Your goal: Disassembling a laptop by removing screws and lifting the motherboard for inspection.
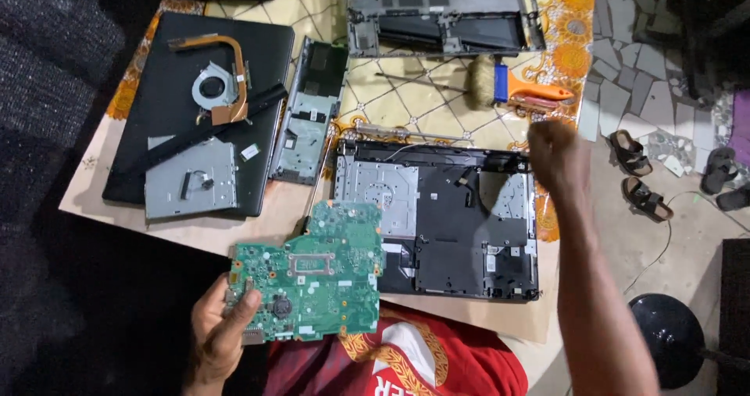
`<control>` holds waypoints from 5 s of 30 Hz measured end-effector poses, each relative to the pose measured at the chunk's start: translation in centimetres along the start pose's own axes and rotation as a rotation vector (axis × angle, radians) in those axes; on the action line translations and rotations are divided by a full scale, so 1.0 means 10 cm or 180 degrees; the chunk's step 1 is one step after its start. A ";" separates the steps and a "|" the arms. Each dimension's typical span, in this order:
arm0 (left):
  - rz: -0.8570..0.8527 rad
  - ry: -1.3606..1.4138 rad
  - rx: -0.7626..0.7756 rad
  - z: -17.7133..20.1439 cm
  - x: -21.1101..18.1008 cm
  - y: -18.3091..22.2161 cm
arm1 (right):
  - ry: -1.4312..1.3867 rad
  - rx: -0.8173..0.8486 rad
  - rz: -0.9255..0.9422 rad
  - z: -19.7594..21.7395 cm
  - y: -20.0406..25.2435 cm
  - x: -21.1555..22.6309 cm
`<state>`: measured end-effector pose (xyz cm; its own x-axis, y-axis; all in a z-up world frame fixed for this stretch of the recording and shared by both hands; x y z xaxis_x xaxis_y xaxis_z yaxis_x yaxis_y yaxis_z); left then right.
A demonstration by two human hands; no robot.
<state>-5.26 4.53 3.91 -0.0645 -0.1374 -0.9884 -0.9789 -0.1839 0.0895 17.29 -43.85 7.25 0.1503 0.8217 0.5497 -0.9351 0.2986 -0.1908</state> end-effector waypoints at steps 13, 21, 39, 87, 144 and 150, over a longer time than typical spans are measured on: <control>-0.0120 0.0142 -0.0368 0.05 -0.13 0.07 | 0.1122 0.0084 0.1053 -0.59 -0.98 -0.33; -0.0273 -0.0020 -0.0580 -0.21 -0.23 -0.20 | 0.0855 0.0285 0.1108 -0.61 -1.13 -0.51; -0.1155 0.0856 -0.0343 -1.59 -0.73 -1.93 | 0.0530 -0.0174 0.1342 -0.55 -0.93 -0.50; -0.0808 -0.2511 -0.0293 -2.43 -0.27 -3.59 | -0.2468 -0.0622 0.0516 1.08 0.88 -0.46; -0.2107 -0.2959 0.1160 -2.37 0.11 -1.29 | -0.1620 -0.2083 -0.0349 1.80 2.62 -0.05; -0.2583 -0.2873 0.0842 -2.34 0.12 -1.17 | -0.1290 -0.1661 -0.0045 1.76 2.64 -0.01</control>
<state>10.67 -16.25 4.57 0.5699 0.6620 -0.4867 -0.8005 0.3135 -0.5108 -13.01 -44.56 16.49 -0.0666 0.5988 0.7982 -0.6404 0.5878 -0.4944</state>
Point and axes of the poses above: each hand's wrist, its own y-axis away from the middle knuckle, its own z-axis out of the back of the hand, x = y × z, the point moved 1 cm from there along -y, towards the middle knuckle, and after that the axes turned 5 degrees about -x, right-handed, at the moved point
